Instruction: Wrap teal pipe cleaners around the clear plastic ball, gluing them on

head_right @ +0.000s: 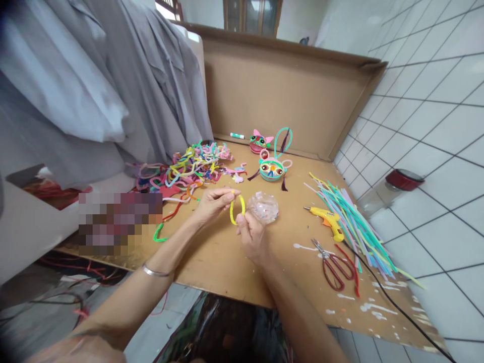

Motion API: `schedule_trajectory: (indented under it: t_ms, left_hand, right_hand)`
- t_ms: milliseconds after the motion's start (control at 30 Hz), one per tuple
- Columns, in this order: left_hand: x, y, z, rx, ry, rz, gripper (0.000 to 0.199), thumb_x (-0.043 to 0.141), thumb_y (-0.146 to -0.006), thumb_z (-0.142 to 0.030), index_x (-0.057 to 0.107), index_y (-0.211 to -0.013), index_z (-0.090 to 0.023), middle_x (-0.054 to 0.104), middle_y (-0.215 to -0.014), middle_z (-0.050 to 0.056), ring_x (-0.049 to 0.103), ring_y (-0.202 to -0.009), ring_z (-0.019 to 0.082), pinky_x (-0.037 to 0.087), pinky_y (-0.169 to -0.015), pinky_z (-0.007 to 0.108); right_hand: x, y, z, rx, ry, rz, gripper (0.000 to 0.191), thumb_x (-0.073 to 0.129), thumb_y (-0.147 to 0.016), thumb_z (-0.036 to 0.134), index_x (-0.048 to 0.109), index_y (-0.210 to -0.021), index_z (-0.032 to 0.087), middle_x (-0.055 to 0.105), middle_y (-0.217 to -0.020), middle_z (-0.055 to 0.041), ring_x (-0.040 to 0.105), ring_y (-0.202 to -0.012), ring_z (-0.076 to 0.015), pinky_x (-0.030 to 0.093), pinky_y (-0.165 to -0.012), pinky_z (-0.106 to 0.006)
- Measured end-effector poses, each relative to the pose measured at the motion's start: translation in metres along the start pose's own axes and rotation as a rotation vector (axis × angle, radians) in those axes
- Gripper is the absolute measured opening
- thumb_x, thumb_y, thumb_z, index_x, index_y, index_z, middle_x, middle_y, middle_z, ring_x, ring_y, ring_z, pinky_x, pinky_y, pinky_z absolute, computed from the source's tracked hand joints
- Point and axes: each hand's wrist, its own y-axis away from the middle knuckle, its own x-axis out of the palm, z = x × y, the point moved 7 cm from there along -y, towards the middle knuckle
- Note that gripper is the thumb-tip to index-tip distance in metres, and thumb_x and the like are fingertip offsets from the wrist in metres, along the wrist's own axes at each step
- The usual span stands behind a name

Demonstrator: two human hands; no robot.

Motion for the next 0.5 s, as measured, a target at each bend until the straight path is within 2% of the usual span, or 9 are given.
schedule_trajectory:
  t_ms: [100, 267, 500]
  left_hand:
    - [0.004, 0.002, -0.001, -0.006, -0.003, 0.070, 0.043, 0.081, -0.068, -0.055, 0.081, -0.089, -0.017, 0.059, -0.066, 0.000, 0.039, -0.053, 0.007, 0.034, -0.052, 0.023]
    - [0.008, 0.004, -0.003, -0.005, -0.024, 0.141, 0.042, 0.079, -0.072, -0.053, 0.081, -0.092, -0.016, 0.056, -0.066, 0.000, 0.040, -0.054, 0.007, 0.034, -0.052, 0.023]
    - [0.012, 0.006, -0.006, -0.020, 0.002, 0.179, 0.040, 0.079, -0.072, -0.052, 0.081, -0.090, -0.016, 0.056, -0.067, 0.000, 0.040, -0.053, 0.006, 0.033, -0.052, 0.022]
  right_hand:
    - [0.002, 0.001, 0.002, 0.000, 0.004, 0.006, 0.042, 0.040, -0.101, 0.043, 0.053, -0.067, 0.022, 0.054, -0.057, 0.0032, 0.052, -0.053, -0.0114, 0.041, -0.059, -0.026]
    - [0.004, 0.002, -0.001, 0.014, 0.018, 0.014, 0.040, 0.040, -0.101, 0.043, 0.054, -0.071, 0.021, 0.056, -0.059, 0.0029, 0.054, -0.055, -0.0121, 0.043, -0.060, -0.026]
    - [0.008, 0.004, -0.009, 0.046, 0.025, 0.044, 0.041, 0.041, -0.101, 0.042, 0.052, -0.068, 0.021, 0.054, -0.056, 0.0033, 0.052, -0.053, -0.0115, 0.040, -0.058, -0.026]
